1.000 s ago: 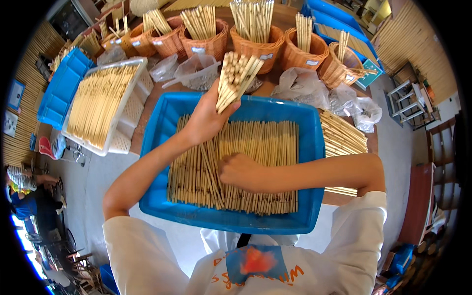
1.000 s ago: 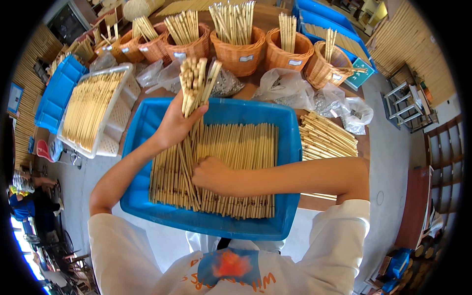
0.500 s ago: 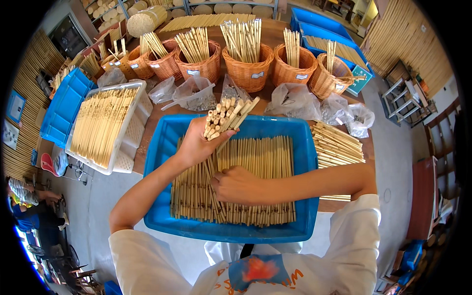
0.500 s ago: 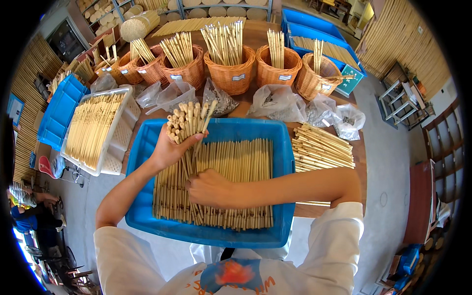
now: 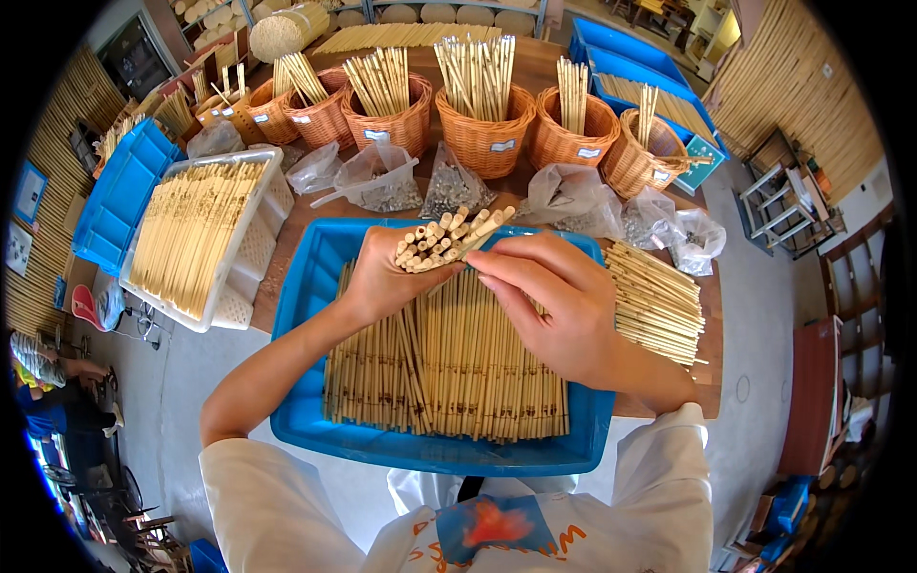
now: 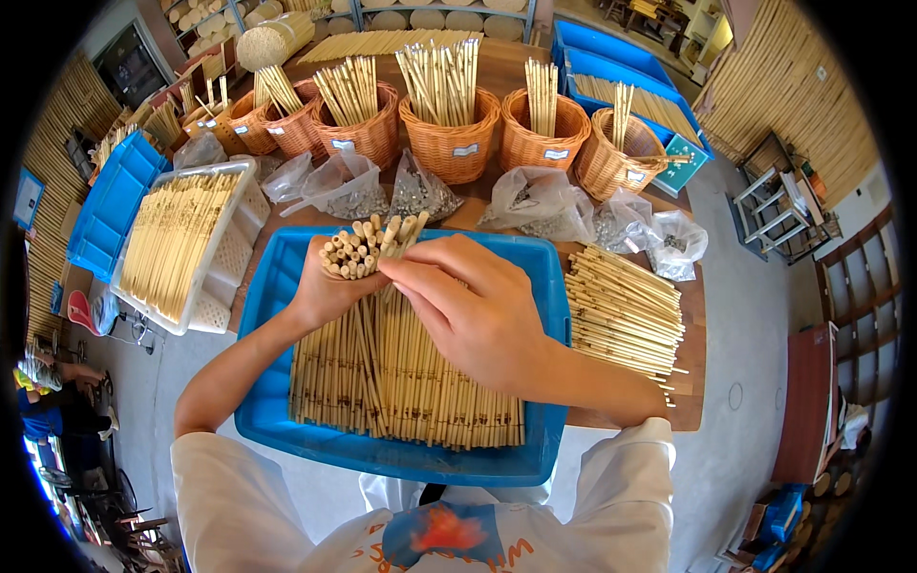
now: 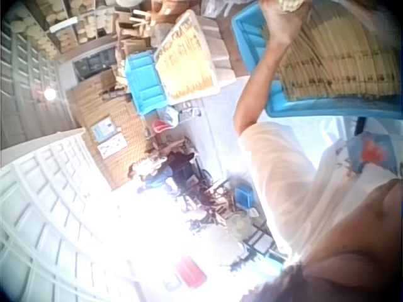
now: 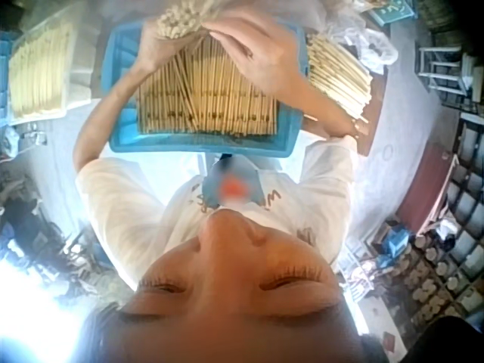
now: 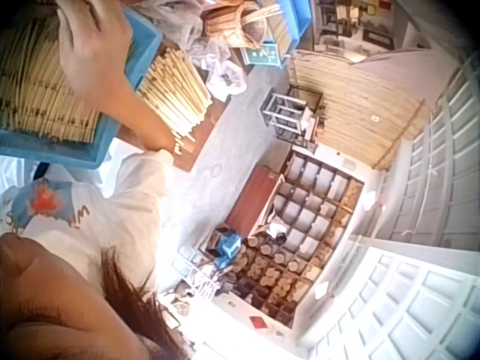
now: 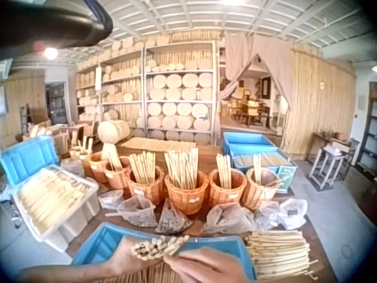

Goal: The person assembles bundles of thin bamboo rods by sliding a small decorative piece onto each rod and gathering them together.

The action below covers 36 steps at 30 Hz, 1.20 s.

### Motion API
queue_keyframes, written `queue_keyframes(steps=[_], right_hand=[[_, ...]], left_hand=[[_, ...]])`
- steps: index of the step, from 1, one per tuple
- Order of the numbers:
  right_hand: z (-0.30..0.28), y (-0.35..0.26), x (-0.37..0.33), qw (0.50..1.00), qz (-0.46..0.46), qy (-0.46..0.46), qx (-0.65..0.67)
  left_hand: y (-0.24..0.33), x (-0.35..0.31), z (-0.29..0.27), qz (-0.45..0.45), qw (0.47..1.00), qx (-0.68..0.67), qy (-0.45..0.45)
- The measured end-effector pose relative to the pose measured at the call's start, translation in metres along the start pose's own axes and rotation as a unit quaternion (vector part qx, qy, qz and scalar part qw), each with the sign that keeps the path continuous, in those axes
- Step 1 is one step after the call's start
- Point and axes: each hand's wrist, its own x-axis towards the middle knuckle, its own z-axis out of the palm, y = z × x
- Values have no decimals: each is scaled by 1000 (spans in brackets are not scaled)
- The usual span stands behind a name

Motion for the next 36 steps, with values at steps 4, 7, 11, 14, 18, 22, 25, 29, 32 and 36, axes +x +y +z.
queue_keyframes(steps=[4, 7, 11, 14, 18, 22, 25, 29, 32, 36], right_hand=[[7, 14, 0, 996, -68, -5, -50], [11, 29, 0, 990, -119, -10, -76], [11, 39, 3, 983, -163, -3, -89], [9, 39, 4, 988, -137, -33, -64], [-9, 37, 10, 994, -91, -47, -24], [-35, 20, 19, 999, 4, -33, 1], [-40, 19, 14, 999, 12, -37, 25], [-40, 17, 12, 999, 31, -34, 27], [-44, 18, 15, 999, 9, -50, -4], [-47, 17, 19, 997, 7, -77, -29]], left_hand=[[3, 0, 2, 16, 999, 26, -15], [2, -1, 4, 13, 999, 44, -21], [1, -2, 6, 6, 998, 55, -25], [-1, -1, 8, 12, 998, 58, -22], [-11, 0, 11, 8, 998, 58, -14], [-10, -2, 8, -35, 995, 76, -46], [-3, -1, 10, -25, 994, 82, -72], [-2, -2, 13, 6, 995, 71, -65], [0, -2, 13, 12, 996, 66, -57], [2, -2, 13, 12, 995, 80, -66]])
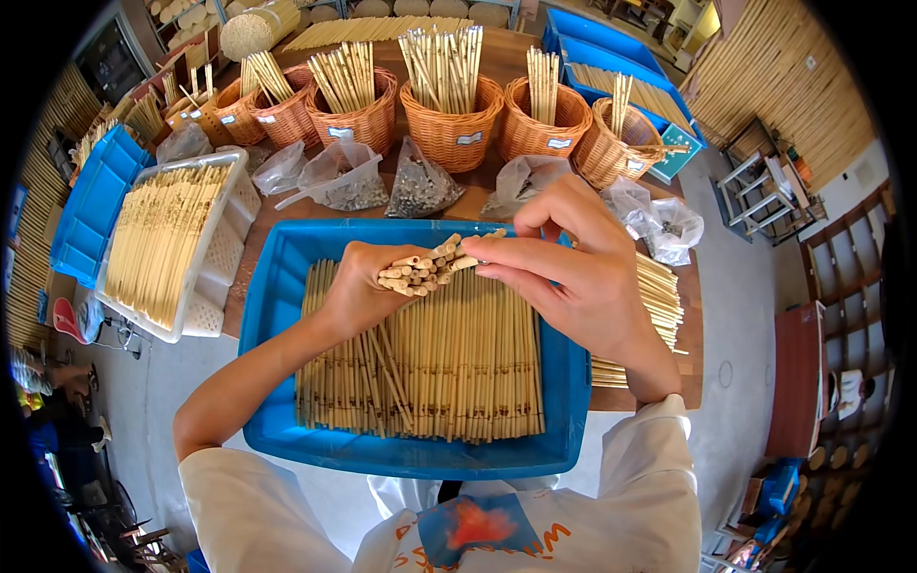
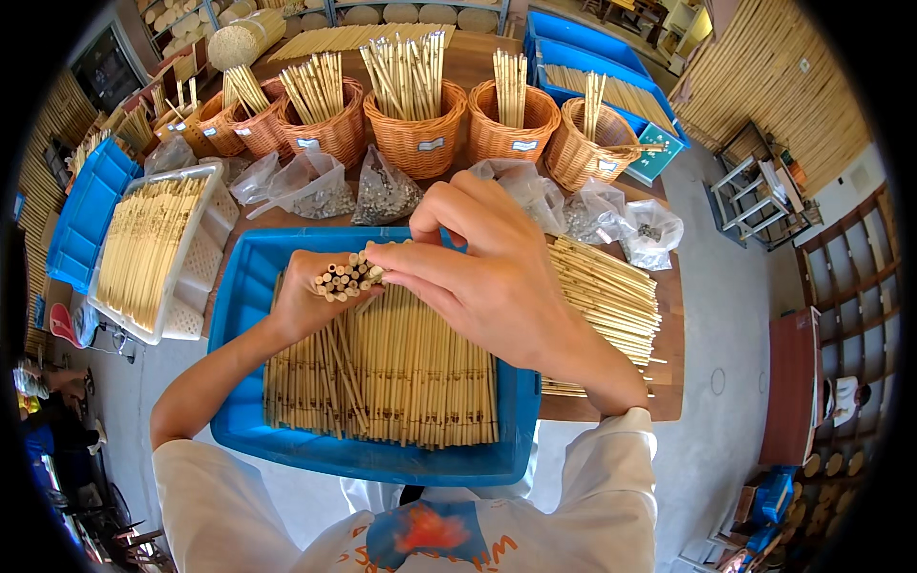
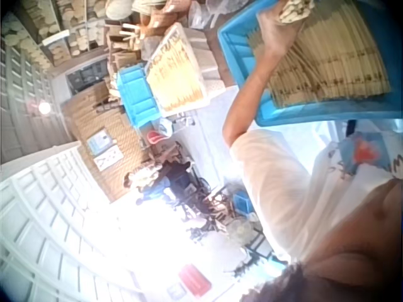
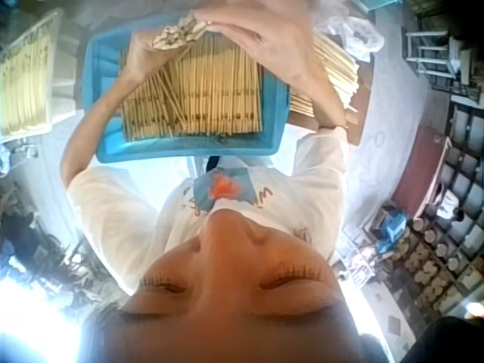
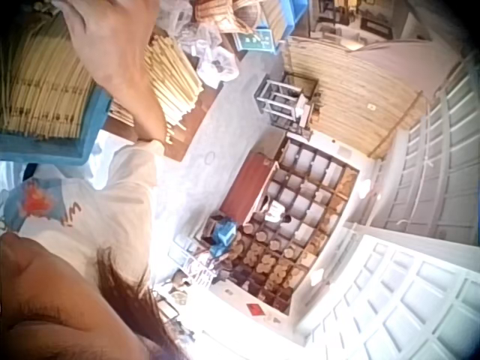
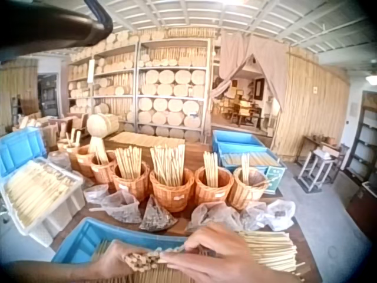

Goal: The person assembles bundles of thin bamboo rods by sliding a small decorative piece onto each rod and gathering them together.

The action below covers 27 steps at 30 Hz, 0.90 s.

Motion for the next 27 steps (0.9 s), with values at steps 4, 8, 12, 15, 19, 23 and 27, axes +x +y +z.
queue_keyframes(steps=[4, 8, 12, 15, 19, 23, 27], right_hand=[[-5, 3, 6, 999, -29, -28, -21], [-9, 0, 8, 998, -16, -53, -42], [-10, 3, 7, 995, -25, -76, -52], [-11, 1, 9, 997, -4, -63, -33], [-11, -1, 6, 998, -11, -49, -32], [-7, 6, 4, 997, -50, -54, -34], [-13, 2, 5, 999, -32, -4, -9]], left_hand=[[1, 0, 1, 10, 1000, 23, -1], [4, 0, 0, 2, 1000, 25, -10], [6, 0, 1, 4, 1000, 18, -13], [6, 0, 0, 10, 1000, 13, -12], [4, 1, 2, 21, 1000, 10, -9], [4, 0, 2, 12, 1000, 11, -13], [-1, -1, 4, 18, 1000, 6, 3]])
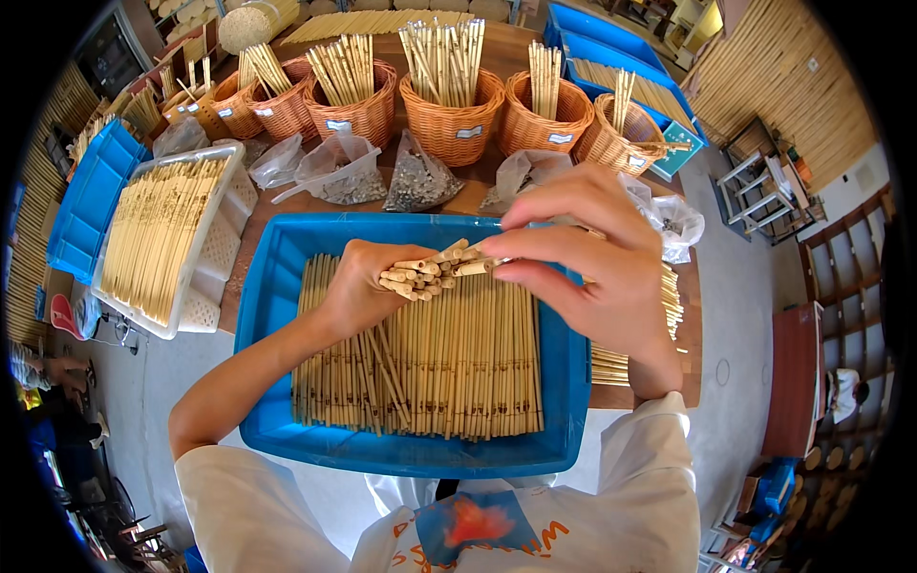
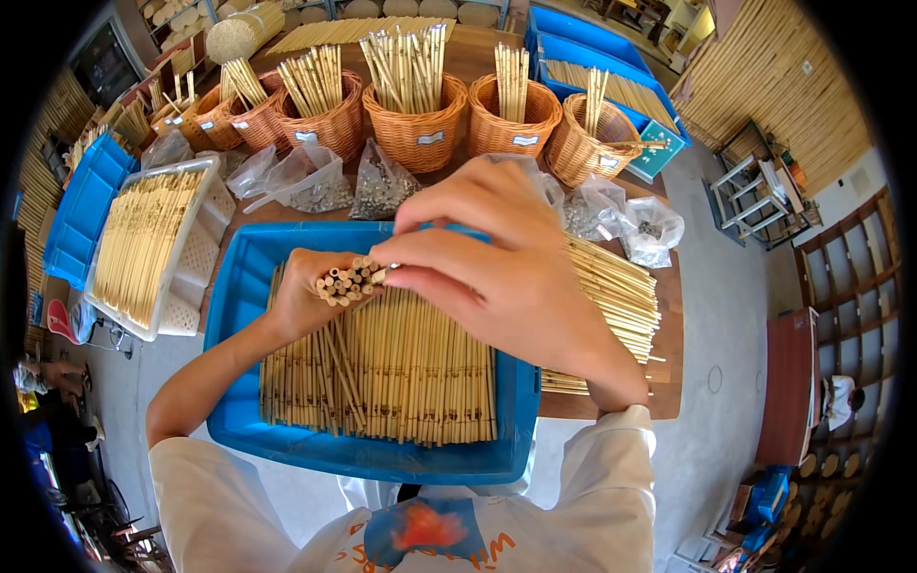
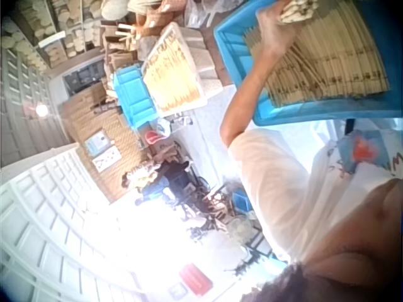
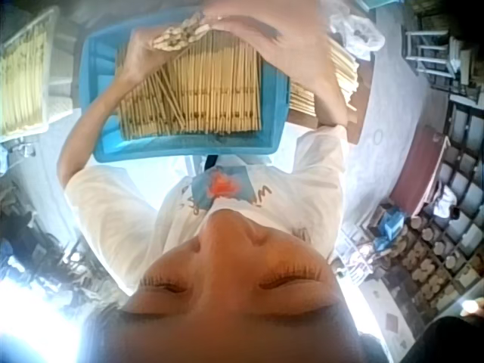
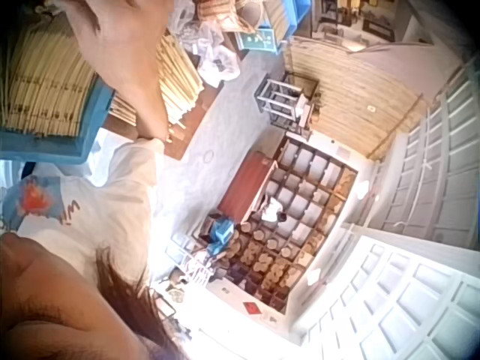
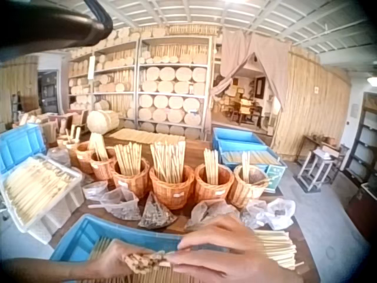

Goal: The person assembles bundles of thin bamboo rods by sliding a small decorative piece onto each rod and gathering them together.

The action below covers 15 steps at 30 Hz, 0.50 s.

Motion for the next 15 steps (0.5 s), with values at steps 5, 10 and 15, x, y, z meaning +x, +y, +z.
queue_keyframes(steps=[5, 10, 15], right_hand=[[-6, 3, -3, 1000, 8, -2, -9], [1, 3, -7, 1000, 8, -12, -22], [3, 1, -6, 1000, 22, -18, -8]], left_hand=[[2, 0, 0, -6, 1000, 11, 0], [-1, 0, 1, 7, 1000, 4, 4], [5, -1, -3, -7, 1000, 4, -22]])
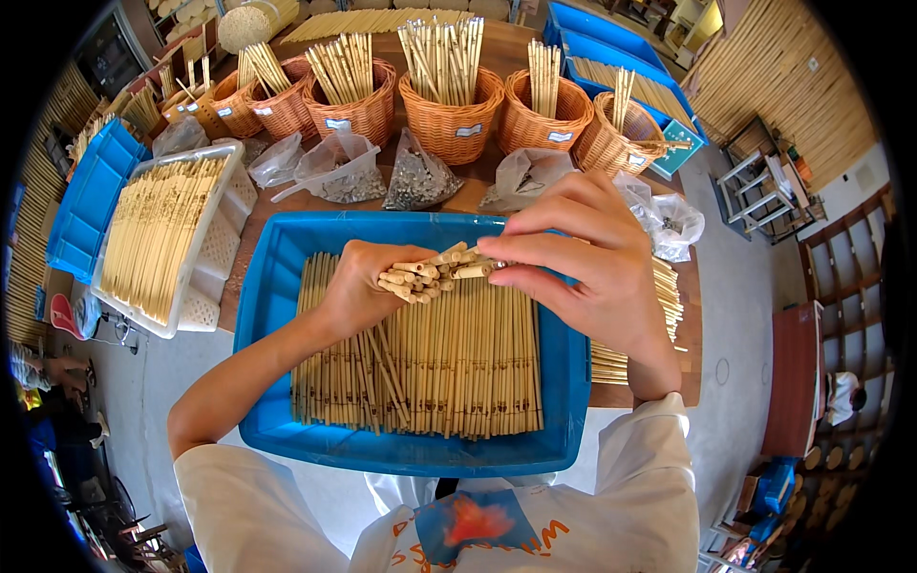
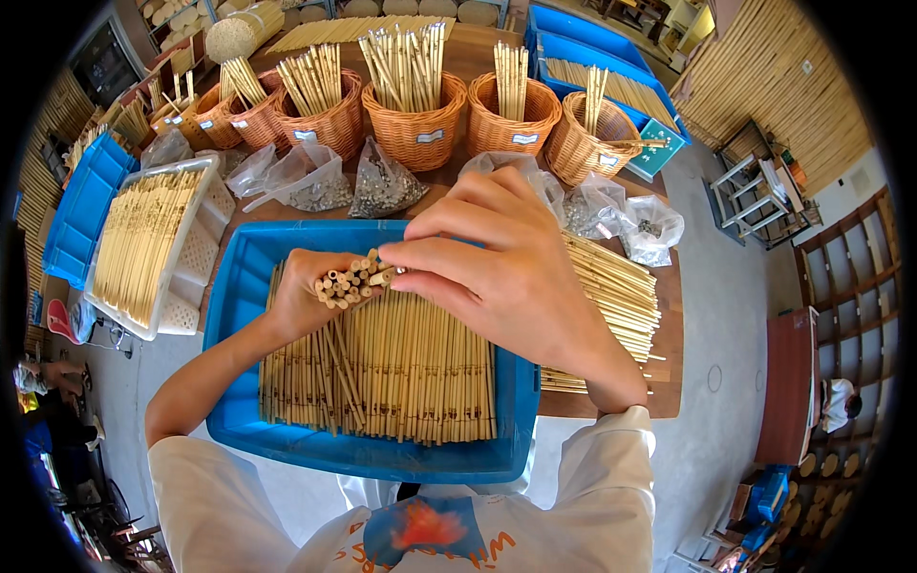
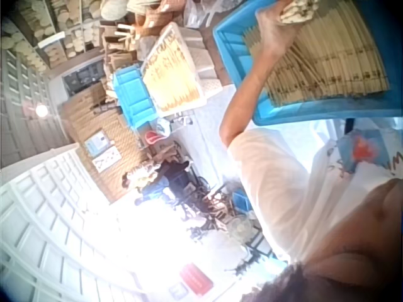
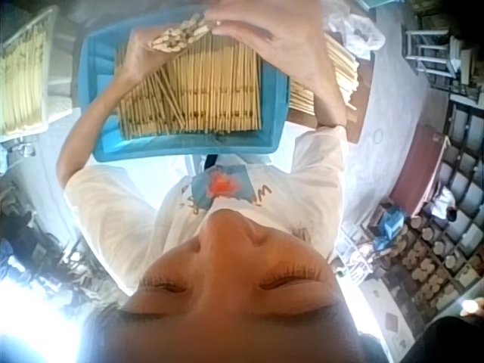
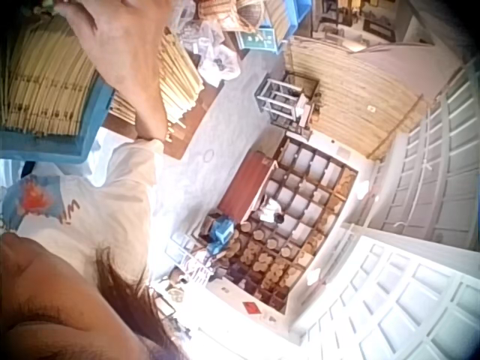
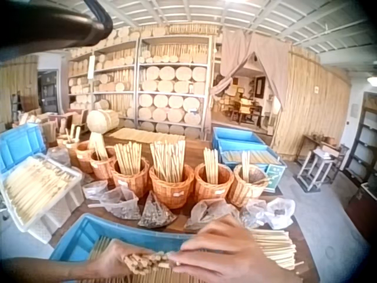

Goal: The person assembles bundles of thin bamboo rods by sliding a small decorative piece onto each rod and gathering them together.

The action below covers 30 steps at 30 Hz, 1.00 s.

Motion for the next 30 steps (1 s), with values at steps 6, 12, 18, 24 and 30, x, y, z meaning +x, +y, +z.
queue_keyframes(steps=[6, 12, 18, 24, 30], right_hand=[[-7, 0, -2, 999, 10, -27, 13], [-17, 6, -8, 997, 17, 55, 57], [-9, 7, -18, 995, 54, 41, 69], [1, 1, -22, 996, 43, 13, 82], [6, -6, -25, 999, 39, 23, 30]], left_hand=[[0, -2, -1, -2, 1000, 7, -8], [-3, -5, -2, 31, 999, 11, -2], [-5, -6, -6, 14, 999, -8, -35], [-10, -10, -4, -5, 998, -38, -44], [-1, -5, -7, -5, 997, -41, -58]])
